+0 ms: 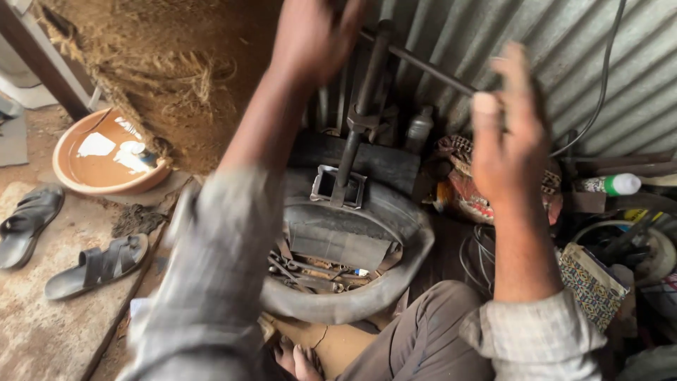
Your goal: Vulcanizing a patch onto a tire inner tube using a heating press and lighting fuel with matches.
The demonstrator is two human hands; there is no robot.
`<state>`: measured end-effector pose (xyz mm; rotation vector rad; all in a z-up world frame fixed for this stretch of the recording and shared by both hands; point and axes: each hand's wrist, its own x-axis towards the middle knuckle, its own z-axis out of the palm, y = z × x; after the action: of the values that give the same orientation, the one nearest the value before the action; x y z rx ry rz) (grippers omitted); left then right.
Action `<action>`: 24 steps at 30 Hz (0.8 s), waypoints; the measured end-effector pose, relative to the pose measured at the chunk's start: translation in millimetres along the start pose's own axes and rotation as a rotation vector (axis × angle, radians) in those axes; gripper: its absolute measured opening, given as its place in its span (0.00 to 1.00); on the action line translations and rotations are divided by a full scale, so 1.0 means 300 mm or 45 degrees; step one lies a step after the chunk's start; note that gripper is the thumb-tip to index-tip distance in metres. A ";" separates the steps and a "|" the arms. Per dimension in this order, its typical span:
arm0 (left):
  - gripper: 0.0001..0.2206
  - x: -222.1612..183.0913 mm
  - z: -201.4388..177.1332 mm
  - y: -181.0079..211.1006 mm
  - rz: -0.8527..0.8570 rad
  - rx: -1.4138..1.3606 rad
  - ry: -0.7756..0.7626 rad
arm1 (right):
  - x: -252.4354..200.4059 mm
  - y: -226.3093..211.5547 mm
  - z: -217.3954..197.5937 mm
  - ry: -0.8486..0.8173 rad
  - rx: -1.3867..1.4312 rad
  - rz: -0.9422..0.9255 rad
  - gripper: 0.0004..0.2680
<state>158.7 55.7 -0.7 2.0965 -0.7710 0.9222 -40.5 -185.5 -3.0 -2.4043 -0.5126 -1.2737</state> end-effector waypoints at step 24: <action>0.30 -0.897 -0.099 0.056 -0.905 0.366 -1.156 | -0.416 0.775 1.053 -0.383 0.116 0.878 0.10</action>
<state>-17.2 131.6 -192.5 2.7545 -0.2233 -0.3678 227.5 -252.5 -308.0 -2.3792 0.1850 -0.5853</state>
